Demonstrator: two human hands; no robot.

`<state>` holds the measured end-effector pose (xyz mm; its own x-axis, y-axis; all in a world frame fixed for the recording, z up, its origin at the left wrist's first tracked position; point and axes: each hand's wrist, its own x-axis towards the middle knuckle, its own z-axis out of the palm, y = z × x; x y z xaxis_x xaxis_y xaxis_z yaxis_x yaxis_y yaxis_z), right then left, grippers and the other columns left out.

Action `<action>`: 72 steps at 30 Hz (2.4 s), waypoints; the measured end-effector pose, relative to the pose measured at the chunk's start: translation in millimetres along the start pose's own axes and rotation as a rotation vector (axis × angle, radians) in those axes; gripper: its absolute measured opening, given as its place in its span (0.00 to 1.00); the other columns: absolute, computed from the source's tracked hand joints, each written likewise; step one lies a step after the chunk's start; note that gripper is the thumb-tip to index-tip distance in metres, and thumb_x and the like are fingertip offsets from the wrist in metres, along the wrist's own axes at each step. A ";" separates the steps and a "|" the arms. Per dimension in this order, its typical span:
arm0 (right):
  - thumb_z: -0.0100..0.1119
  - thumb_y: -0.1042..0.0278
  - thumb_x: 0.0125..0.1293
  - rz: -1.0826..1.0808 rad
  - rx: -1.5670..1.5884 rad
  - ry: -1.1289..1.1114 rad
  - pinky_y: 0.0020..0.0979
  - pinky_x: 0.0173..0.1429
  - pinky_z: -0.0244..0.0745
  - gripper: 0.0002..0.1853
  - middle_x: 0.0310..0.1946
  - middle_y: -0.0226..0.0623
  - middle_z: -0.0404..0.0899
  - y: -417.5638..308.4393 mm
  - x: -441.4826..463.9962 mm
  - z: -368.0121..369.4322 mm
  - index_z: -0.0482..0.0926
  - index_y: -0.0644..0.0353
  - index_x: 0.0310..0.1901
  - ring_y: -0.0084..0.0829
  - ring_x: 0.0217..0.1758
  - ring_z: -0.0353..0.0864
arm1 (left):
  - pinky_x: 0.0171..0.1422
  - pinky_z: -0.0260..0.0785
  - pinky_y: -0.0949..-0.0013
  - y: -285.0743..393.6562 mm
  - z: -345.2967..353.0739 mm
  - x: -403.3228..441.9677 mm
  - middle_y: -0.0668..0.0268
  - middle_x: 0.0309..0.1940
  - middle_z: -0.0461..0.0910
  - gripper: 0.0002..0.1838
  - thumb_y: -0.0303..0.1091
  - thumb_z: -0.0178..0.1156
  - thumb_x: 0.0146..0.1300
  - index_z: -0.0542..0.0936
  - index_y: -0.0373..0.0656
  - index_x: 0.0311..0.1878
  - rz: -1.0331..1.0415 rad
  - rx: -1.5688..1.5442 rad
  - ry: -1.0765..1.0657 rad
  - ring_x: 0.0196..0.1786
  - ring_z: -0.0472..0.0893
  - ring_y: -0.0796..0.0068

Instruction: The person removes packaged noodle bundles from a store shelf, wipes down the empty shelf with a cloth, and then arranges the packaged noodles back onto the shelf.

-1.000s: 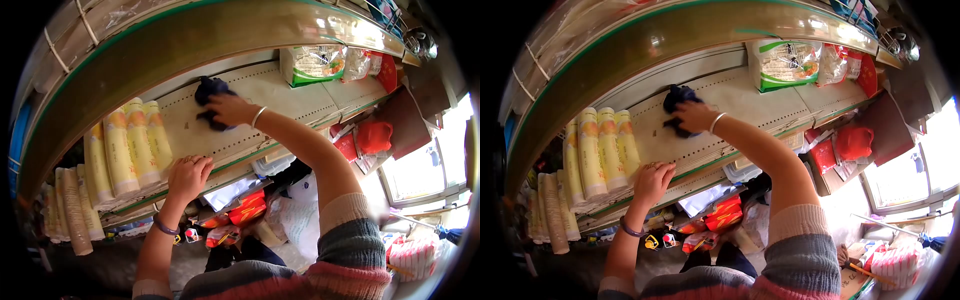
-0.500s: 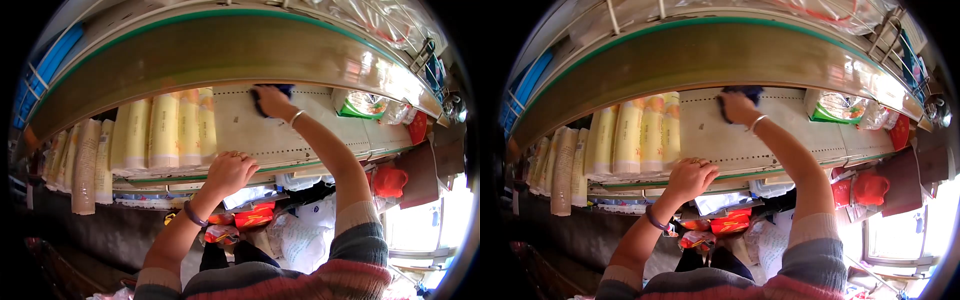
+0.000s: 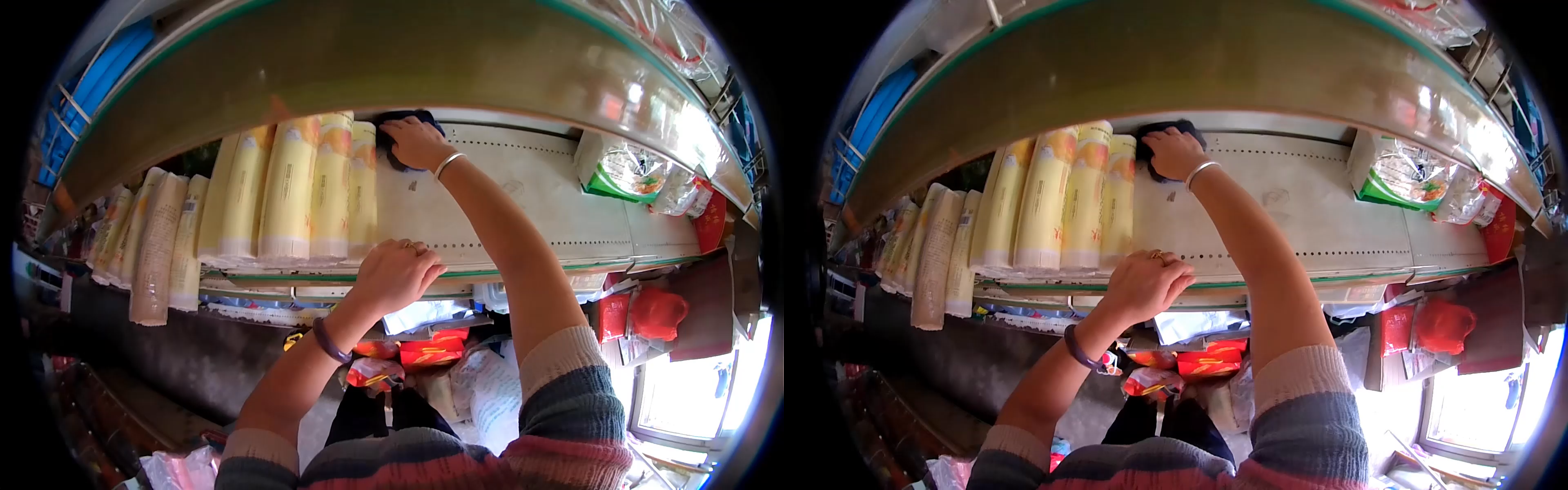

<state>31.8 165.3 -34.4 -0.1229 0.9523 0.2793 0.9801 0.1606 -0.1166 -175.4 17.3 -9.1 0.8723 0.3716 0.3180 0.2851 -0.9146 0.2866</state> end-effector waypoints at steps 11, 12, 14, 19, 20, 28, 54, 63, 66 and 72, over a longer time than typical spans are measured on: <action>0.60 0.78 0.48 -0.667 0.246 -0.403 0.38 0.66 0.64 0.27 0.59 0.33 0.73 -25.9 -100.3 -54.6 0.78 0.52 0.54 0.39 0.63 0.67 | 0.40 0.71 0.61 -0.8 4.3 -1.3 0.67 0.27 0.81 0.08 0.40 0.60 0.60 0.82 0.47 0.33 -0.025 -0.060 0.036 0.33 0.81 0.65; 0.59 0.78 0.48 -0.641 0.251 -0.402 0.38 0.66 0.64 0.27 0.58 0.33 0.74 -24.6 -99.3 -58.4 0.78 0.51 0.54 0.38 0.63 0.67 | 0.38 0.72 0.62 0.7 1.7 -0.6 0.67 0.27 0.81 0.08 0.40 0.60 0.60 0.82 0.47 0.33 -0.010 -0.033 0.044 0.33 0.81 0.65; 0.58 0.78 0.50 -0.570 0.213 -0.328 0.38 0.66 0.65 0.25 0.57 0.33 0.75 -18.9 -87.7 -53.6 0.78 0.51 0.53 0.37 0.63 0.69 | 0.37 0.72 0.62 -1.1 3.0 0.1 0.67 0.27 0.81 0.08 0.40 0.60 0.60 0.82 0.47 0.33 0.023 -0.016 0.079 0.33 0.81 0.64; 0.51 0.65 0.60 -0.024 -0.324 -0.015 0.38 0.62 0.66 0.22 0.59 0.30 0.73 97.1 -77.9 -24.6 0.73 0.54 0.58 0.33 0.60 0.71 | 0.37 0.72 0.62 -1.8 4.8 -0.4 0.67 0.28 0.81 0.09 0.40 0.59 0.61 0.81 0.47 0.33 0.023 -0.022 0.061 0.33 0.81 0.64; 0.49 0.64 0.62 0.125 -0.512 -0.157 0.39 0.60 0.66 0.20 0.56 0.32 0.74 129.8 -85.9 -17.7 0.74 0.54 0.56 0.35 0.59 0.72 | 0.37 0.72 0.62 -0.9 3.6 -0.4 0.67 0.28 0.81 0.09 0.40 0.59 0.61 0.81 0.46 0.32 0.016 -0.027 0.057 0.33 0.81 0.63; 0.53 0.39 0.59 0.422 -0.190 -0.248 0.50 0.59 0.63 0.32 0.51 0.50 0.77 78.0 -103.8 -67.6 0.75 0.58 0.54 0.51 0.56 0.74 | 0.37 0.72 0.62 -0.4 2.8 -0.9 0.67 0.29 0.81 0.09 0.40 0.59 0.61 0.81 0.46 0.34 0.015 -0.034 0.081 0.33 0.81 0.63; 0.59 0.67 0.50 0.940 -0.371 -0.408 0.44 0.55 0.73 0.20 0.44 0.55 0.79 237.8 -376.6 -162.4 0.76 0.65 0.46 0.51 0.50 0.78 | 0.35 0.70 0.61 7.8 5.5 1.4 0.67 0.26 0.79 0.08 0.37 0.59 0.60 0.81 0.45 0.29 0.020 -0.046 0.106 0.30 0.79 0.62; 0.70 0.61 0.43 0.060 -0.028 -0.338 0.38 0.56 0.70 0.27 0.45 0.45 0.75 82.1 -241.8 -122.6 0.76 0.58 0.48 0.46 0.51 0.75 | 0.34 0.69 0.61 2.9 7.2 -2.9 0.66 0.27 0.79 0.09 0.37 0.57 0.62 0.80 0.44 0.30 0.018 -0.017 0.050 0.29 0.79 0.61; 0.68 0.64 0.46 -0.173 0.350 -0.419 0.36 0.54 0.71 0.20 0.44 0.42 0.75 -6.2 -178.8 -102.6 0.81 0.56 0.44 0.43 0.49 0.75 | 0.33 0.69 0.60 2.6 6.7 -3.3 0.66 0.26 0.79 0.10 0.38 0.57 0.62 0.79 0.44 0.30 0.022 -0.016 0.044 0.28 0.79 0.60; 0.69 0.67 0.46 -0.248 0.456 -0.579 0.33 0.57 0.69 0.19 0.51 0.40 0.71 10.1 -180.2 -95.3 0.85 0.51 0.44 0.40 0.52 0.73 | 0.30 0.70 0.60 5.1 5.3 -5.7 0.66 0.25 0.78 0.11 0.40 0.57 0.63 0.79 0.45 0.29 0.018 -0.016 0.068 0.27 0.79 0.60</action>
<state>78.8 -29.4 4.9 -0.5150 0.8383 -0.1791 0.7678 0.3581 -0.5313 -176.8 9.7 -14.3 0.8482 0.3656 0.3833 0.2631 -0.9188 0.2942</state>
